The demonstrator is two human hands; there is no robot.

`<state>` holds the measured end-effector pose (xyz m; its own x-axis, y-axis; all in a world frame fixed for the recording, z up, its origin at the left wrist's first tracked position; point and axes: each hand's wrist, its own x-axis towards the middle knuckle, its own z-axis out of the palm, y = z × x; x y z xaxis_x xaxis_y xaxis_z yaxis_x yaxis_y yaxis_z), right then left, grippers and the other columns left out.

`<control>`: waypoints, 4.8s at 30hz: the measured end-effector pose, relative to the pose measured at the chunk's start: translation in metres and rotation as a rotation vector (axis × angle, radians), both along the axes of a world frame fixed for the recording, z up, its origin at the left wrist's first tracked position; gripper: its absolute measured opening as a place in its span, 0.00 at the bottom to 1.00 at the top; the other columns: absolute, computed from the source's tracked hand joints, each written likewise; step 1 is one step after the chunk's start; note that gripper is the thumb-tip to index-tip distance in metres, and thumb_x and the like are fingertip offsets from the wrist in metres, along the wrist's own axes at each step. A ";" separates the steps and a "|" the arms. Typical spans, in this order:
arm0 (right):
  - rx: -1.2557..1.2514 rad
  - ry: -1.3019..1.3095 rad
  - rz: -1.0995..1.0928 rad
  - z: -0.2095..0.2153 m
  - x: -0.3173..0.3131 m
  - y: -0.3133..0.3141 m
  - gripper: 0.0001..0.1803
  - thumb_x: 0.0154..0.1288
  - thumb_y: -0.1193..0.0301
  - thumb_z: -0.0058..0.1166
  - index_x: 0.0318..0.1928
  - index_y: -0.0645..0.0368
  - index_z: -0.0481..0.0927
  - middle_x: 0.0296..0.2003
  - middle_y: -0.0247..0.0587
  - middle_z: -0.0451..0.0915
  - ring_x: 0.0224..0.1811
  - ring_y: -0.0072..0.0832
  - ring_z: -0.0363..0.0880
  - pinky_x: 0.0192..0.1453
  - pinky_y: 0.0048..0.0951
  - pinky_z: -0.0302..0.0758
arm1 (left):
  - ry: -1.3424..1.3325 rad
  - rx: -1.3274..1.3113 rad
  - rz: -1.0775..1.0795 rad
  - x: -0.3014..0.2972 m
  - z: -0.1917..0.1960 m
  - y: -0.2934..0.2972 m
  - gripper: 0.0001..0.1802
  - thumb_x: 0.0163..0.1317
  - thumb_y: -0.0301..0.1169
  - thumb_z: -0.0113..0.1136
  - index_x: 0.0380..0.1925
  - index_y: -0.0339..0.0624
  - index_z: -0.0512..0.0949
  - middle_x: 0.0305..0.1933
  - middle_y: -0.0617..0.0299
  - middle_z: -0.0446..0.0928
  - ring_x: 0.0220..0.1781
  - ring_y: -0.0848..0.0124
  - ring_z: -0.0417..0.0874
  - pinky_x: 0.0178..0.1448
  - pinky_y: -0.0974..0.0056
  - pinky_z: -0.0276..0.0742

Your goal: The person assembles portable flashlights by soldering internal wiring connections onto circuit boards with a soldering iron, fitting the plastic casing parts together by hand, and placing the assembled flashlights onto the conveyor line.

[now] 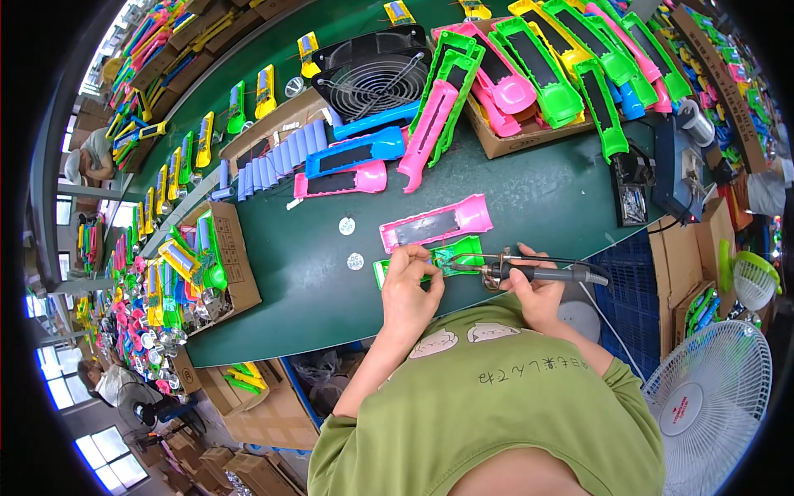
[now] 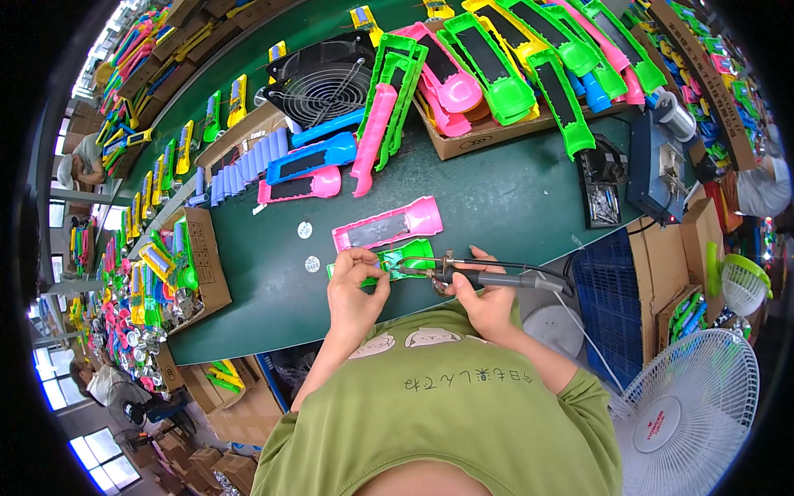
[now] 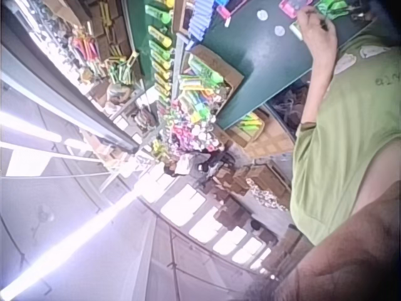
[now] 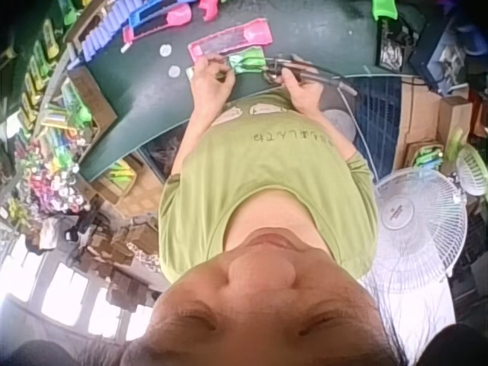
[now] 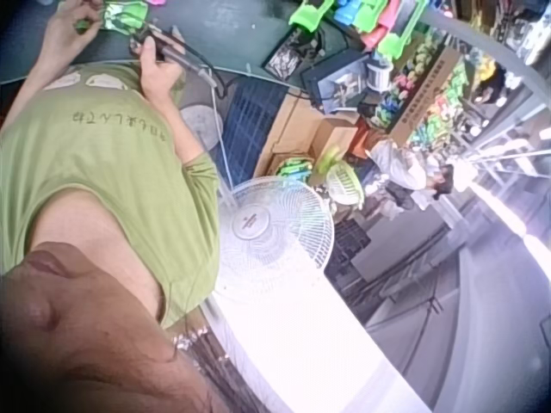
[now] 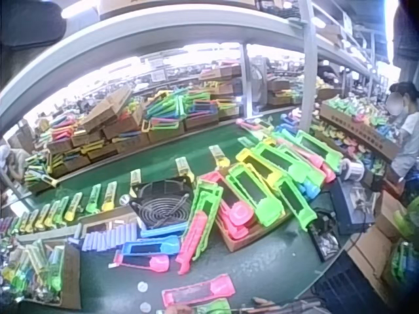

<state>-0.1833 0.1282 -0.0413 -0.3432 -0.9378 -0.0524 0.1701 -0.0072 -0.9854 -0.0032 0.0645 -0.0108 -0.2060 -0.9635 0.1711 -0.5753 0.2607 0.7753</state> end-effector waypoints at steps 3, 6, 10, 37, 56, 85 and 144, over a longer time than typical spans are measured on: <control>0.006 -0.018 -0.014 0.000 0.001 -0.001 0.10 0.55 0.79 0.52 0.39 0.65 0.71 0.21 0.36 0.78 0.27 0.20 0.78 0.67 0.42 0.48 | -0.009 -0.015 -0.002 -0.001 0.001 -0.001 0.05 0.39 0.17 0.61 0.18 0.35 0.75 0.36 0.56 0.72 0.37 0.64 0.77 0.39 0.65 0.73; 0.009 0.034 -0.007 0.004 0.000 0.000 0.10 0.56 0.79 0.52 0.39 0.67 0.71 0.26 0.40 0.78 0.27 0.22 0.79 0.60 0.38 0.62 | -0.020 -0.019 0.002 -0.001 0.001 -0.001 0.06 0.38 0.17 0.61 0.18 0.35 0.75 0.36 0.56 0.72 0.37 0.64 0.77 0.38 0.65 0.73; 0.015 -0.080 -0.034 0.012 -0.003 0.001 0.11 0.57 0.80 0.51 0.41 0.69 0.71 0.34 0.45 0.77 0.28 0.25 0.80 0.37 0.22 0.75 | -0.034 -0.046 -0.003 -0.001 0.000 -0.002 0.06 0.38 0.17 0.61 0.18 0.35 0.74 0.35 0.55 0.72 0.37 0.63 0.77 0.38 0.64 0.73; -0.062 -0.111 0.004 0.003 -0.008 0.006 0.11 0.55 0.81 0.52 0.41 0.67 0.73 0.30 0.42 0.79 0.29 0.21 0.80 0.64 0.40 0.56 | 0.948 0.572 0.539 0.059 -0.016 0.064 0.16 0.65 0.29 0.44 0.48 0.29 0.71 0.44 0.53 0.72 0.39 0.71 0.77 0.42 0.72 0.75; -0.211 0.220 0.021 0.004 -0.015 0.007 0.08 0.55 0.77 0.52 0.37 0.63 0.75 0.18 0.34 0.80 0.30 0.19 0.79 0.67 0.45 0.46 | -0.346 -0.538 -0.241 0.008 -0.008 0.010 0.14 0.40 0.22 0.59 0.33 0.38 0.77 0.27 0.62 0.70 0.27 0.68 0.73 0.28 0.66 0.69; -0.165 0.167 0.036 0.003 -0.008 0.005 0.06 0.56 0.77 0.51 0.34 0.65 0.76 0.18 0.33 0.79 0.25 0.17 0.78 0.66 0.44 0.50 | -0.386 -0.589 -0.303 0.009 -0.010 0.007 0.14 0.37 0.22 0.61 0.29 0.42 0.77 0.25 0.65 0.70 0.24 0.69 0.72 0.26 0.66 0.68; -0.103 0.974 -0.394 -0.019 -0.084 -0.036 0.10 0.57 0.78 0.48 0.41 0.62 0.69 0.26 0.40 0.80 0.29 0.29 0.79 0.63 0.50 0.52 | -0.576 -0.130 0.572 0.144 -0.028 -0.493 0.27 0.53 0.50 0.55 0.39 0.37 0.65 0.37 0.42 0.75 0.39 0.45 0.77 0.44 0.49 0.72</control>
<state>-0.2676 0.0917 -0.0606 -0.4752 -0.7351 0.4836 -0.7270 0.0185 -0.6864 0.1413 -0.4280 -0.0393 0.2211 -0.9260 0.3060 -0.9450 -0.1258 0.3019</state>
